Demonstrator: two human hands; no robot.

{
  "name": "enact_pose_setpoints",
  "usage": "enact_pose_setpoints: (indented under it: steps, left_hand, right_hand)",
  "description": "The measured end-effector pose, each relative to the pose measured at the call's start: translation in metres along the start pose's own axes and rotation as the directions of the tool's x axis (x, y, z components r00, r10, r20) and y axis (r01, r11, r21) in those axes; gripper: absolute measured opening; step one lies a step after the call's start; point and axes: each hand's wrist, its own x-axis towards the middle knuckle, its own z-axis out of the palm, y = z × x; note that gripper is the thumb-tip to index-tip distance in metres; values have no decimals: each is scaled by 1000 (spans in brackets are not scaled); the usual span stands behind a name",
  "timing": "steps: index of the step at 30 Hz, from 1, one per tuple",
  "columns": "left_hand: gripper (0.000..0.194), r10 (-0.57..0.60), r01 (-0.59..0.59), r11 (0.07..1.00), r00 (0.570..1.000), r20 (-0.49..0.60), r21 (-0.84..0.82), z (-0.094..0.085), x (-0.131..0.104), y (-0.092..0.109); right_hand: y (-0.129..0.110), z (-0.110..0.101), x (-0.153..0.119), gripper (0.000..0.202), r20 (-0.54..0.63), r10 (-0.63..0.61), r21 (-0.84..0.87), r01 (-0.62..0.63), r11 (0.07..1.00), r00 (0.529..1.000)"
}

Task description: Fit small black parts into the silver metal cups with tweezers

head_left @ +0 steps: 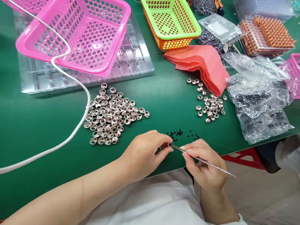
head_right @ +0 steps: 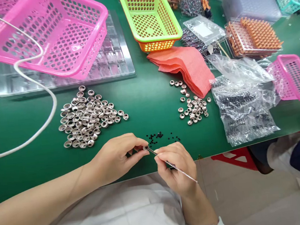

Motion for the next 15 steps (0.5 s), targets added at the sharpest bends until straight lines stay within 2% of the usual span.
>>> enact_pose_setpoints:
  steps: [15]
  left_hand:
    - [6, -31, 31, 1000, 999, -14, -3, 0, -1, 0]
  right_hand:
    - [-2, -1, 1, 33, 28, -107, -127, 110, 986, 994]
